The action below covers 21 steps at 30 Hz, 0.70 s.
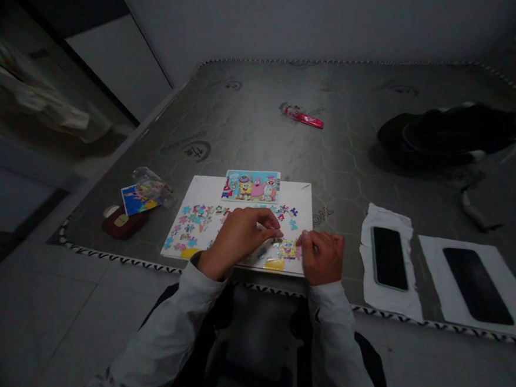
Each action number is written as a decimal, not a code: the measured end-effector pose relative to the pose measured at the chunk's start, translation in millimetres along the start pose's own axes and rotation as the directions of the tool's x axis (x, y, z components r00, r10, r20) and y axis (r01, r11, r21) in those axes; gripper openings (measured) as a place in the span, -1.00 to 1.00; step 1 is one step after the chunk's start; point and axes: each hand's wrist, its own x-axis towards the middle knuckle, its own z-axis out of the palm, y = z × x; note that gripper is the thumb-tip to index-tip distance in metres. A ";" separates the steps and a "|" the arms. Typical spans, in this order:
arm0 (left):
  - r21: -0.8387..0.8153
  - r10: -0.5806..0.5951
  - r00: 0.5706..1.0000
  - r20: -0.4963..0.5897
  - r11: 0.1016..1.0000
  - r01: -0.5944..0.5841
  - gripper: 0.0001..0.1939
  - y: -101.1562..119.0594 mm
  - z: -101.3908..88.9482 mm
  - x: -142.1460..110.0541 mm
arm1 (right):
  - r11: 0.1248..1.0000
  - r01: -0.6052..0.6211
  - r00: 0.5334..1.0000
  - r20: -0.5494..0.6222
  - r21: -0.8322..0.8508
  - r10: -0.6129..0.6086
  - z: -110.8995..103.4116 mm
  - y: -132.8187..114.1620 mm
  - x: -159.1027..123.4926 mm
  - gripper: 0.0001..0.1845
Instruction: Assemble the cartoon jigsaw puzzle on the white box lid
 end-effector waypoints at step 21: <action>-0.012 -0.061 0.998 0.021 0.998 0.061 -0.91 -1.5 21.7 9.1 | 0.962 0.274 0.959 0.067 0.021 -0.274 -6.5 -0.5 0.1 -0.57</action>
